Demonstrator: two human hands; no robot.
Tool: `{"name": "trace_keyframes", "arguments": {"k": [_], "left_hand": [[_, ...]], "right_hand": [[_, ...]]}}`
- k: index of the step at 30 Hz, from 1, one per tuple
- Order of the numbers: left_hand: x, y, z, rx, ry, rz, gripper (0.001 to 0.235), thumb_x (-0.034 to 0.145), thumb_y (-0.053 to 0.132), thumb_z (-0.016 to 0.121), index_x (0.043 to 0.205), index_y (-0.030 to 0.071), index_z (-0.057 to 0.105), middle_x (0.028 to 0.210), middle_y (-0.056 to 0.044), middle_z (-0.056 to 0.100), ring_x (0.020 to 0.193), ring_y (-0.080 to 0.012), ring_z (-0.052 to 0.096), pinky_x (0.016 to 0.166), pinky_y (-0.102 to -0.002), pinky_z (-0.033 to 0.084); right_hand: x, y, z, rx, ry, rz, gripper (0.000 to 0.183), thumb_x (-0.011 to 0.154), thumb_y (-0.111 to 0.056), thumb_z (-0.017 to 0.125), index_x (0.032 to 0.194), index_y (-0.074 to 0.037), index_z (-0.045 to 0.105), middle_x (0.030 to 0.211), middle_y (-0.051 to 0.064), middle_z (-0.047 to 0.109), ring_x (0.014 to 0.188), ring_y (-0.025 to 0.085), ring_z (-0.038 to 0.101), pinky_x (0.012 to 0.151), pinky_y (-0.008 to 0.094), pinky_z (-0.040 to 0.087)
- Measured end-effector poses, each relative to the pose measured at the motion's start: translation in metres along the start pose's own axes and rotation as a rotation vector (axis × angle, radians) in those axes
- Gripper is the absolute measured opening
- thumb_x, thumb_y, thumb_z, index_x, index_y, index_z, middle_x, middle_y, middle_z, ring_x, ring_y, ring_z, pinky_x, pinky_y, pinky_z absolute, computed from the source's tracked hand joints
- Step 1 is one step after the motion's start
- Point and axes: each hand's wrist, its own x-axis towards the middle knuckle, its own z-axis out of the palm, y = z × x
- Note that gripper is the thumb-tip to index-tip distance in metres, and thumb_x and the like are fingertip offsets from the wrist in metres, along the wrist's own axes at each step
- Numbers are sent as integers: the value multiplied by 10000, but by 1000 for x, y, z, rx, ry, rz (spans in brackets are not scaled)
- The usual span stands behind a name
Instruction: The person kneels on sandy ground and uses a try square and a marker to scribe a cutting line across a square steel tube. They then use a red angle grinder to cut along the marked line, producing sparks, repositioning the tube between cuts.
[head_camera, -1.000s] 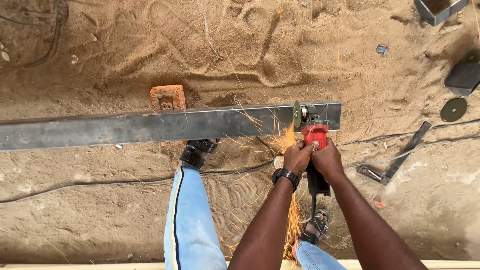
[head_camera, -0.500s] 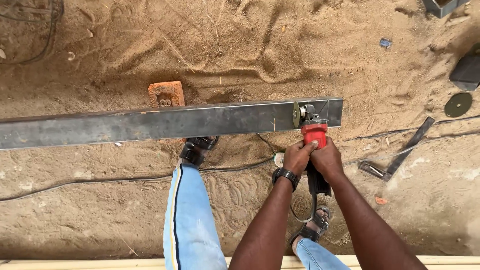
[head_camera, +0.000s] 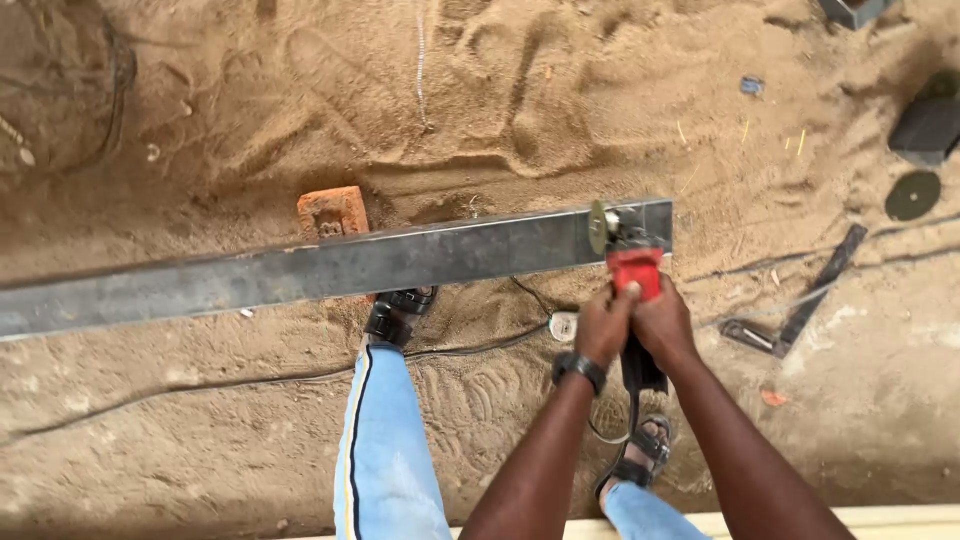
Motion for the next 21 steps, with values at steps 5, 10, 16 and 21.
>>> {"name": "trace_keyframes", "arguments": {"k": [5,10,16,21], "left_hand": [[-102,2,6,313,-203,384,780,939,496,592,1558,70,383,1233,-192,674,971,-322,713,805,-437,602],[-176,2,9,754,-505,744,870,799,447,730,1489,25,411,1352,-294,589,881,-409,714,729,-501,605],[-209,-53,25,1118,-486,1247,426,988,220,623,1326,-40,596,1291,-377,623,810,-423,707,715,-506,609],[-202,-82,28,1349,-649,1487,299,1043,193,590,1185,-61,660,1163,-469,652,630,-342,672,496,-432,531]], "right_hand": [[-17,112,-33,482,70,-63,425,811,-184,769,1174,-41,603,976,82,695,760,159,666,664,314,558],[-62,186,-68,792,121,52,331,850,-160,747,1132,-48,615,938,49,669,748,150,646,656,308,554],[-74,292,-34,1034,64,472,270,871,-214,721,1062,-46,629,797,86,664,650,214,651,577,362,560],[-59,316,-6,1356,-265,588,273,817,-326,737,926,-117,601,700,106,662,531,231,655,472,356,592]]}}
